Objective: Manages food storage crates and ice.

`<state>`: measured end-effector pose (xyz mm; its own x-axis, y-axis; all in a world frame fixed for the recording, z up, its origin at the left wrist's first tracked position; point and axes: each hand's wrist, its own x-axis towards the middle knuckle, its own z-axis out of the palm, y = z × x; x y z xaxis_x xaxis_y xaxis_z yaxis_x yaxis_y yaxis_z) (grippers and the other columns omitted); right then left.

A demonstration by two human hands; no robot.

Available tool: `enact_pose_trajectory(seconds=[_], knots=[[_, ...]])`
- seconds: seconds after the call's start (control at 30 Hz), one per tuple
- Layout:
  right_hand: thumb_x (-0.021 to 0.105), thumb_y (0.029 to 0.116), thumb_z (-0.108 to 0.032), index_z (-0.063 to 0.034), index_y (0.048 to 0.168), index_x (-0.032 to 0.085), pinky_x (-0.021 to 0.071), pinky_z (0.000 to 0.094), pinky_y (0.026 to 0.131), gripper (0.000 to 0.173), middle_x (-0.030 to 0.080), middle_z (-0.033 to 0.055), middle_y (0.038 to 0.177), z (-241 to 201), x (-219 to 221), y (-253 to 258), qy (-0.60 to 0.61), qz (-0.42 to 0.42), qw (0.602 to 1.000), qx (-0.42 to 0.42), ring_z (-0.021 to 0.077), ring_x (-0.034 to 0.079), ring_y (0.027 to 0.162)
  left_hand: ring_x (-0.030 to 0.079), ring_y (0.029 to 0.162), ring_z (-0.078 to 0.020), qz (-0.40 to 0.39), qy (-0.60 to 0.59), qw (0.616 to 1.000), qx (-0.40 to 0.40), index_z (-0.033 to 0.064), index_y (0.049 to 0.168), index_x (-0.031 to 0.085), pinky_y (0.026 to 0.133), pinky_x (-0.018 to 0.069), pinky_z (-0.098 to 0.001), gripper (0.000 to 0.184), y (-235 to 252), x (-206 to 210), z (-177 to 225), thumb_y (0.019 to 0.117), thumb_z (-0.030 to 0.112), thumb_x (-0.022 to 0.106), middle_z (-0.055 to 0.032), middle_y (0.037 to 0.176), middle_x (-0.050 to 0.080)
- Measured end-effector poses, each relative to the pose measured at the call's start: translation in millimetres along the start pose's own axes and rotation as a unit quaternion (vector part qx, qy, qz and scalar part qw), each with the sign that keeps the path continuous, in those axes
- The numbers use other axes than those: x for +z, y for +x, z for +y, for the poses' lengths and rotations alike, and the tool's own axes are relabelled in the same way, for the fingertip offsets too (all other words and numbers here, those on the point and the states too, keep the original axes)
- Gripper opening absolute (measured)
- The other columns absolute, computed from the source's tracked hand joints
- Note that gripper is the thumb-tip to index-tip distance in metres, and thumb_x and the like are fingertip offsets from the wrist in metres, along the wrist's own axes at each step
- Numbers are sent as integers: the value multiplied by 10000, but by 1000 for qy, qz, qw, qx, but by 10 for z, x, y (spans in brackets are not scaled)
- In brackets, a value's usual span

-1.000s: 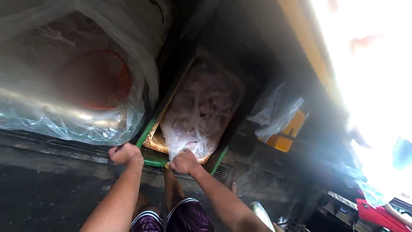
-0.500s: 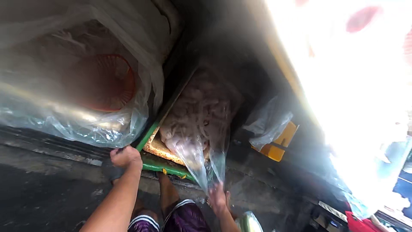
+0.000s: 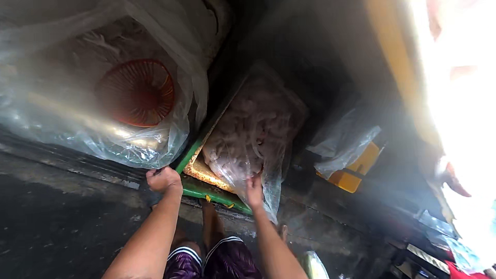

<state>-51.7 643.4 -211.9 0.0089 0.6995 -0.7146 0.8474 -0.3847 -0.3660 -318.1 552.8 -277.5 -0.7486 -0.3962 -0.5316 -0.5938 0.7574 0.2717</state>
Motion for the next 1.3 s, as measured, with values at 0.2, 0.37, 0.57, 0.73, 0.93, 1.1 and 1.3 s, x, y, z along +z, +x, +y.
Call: enact_pose_trajectory(seconds=[0.2, 0.37, 0.57, 0.73, 0.93, 1.1, 1.3], knots=[[588, 1009, -210, -41, 1436, 572, 547, 467, 1014, 459, 624, 195, 1316, -837, 1708, -570, -117, -94, 976, -160, 320, 635, 1197, 709, 960, -204, 4, -5, 1000, 4, 48, 1080, 691, 857, 561, -434, 224, 0, -4, 11, 877, 138, 721, -94, 996, 731], [650, 903, -20, 11, 1635, 150, 267, 394, 1283, 888, 258, 203, 1683, -863, 1329, -614, -105, -335, 898, -264, 254, 289, 1557, 695, 1043, -229, -17, 6, 1000, 3, 32, 1127, 685, 918, 548, -453, 265, 4, -21, -26, 895, 157, 712, -122, 1076, 725], [432, 1080, -149, 52, 1334, 579, 584, 354, 870, 356, 689, 168, 1199, -643, 484, 333, 194, -194, 962, 0, 182, 691, 974, 698, 1028, -226, 14, 4, 1000, 8, 49, 1082, 693, 904, 546, -462, 230, 3, -3, 2, 884, 163, 715, -107, 1036, 729], [440, 1106, -388, -20, 1157, 626, 510, 307, 616, 416, 638, 88, 870, -1412, 409, 922, 114, -172, 965, 163, 146, 589, 673, 712, 978, -206, 17, -1, 1000, 12, 55, 1069, 696, 874, 564, -445, 214, 9, 23, -19, 881, 154, 722, -94, 1008, 734], [518, 1063, -349, -31, 1330, 583, 554, 565, 935, 420, 673, 209, 1224, -1952, 381, 1082, -114, -115, 972, -173, 350, 670, 1118, 709, 943, -198, 19, -22, 1000, 7, 53, 1045, 680, 851, 564, -434, 200, -19, 14, -49, 881, 154, 735, -88, 975, 725], [604, 1023, -280, -98, 1332, 599, 602, 433, 829, 358, 715, 102, 1082, -859, 301, 845, 113, -34, 979, -168, 195, 697, 935, 708, 977, -200, 18, -12, 1000, 15, 57, 1055, 687, 858, 561, -438, 209, -36, -2, -19, 877, 160, 725, -90, 996, 730], [572, 1016, -456, -99, 1437, 554, 400, 517, 1171, 552, 536, 153, 1487, -607, -166, 1309, -167, 47, 962, -210, 317, 479, 1406, 705, 1008, -219, 25, -11, 999, 21, 58, 1082, 688, 874, 553, -458, 222, -38, 2, 0, 904, 192, 684, -105, 1032, 732]])
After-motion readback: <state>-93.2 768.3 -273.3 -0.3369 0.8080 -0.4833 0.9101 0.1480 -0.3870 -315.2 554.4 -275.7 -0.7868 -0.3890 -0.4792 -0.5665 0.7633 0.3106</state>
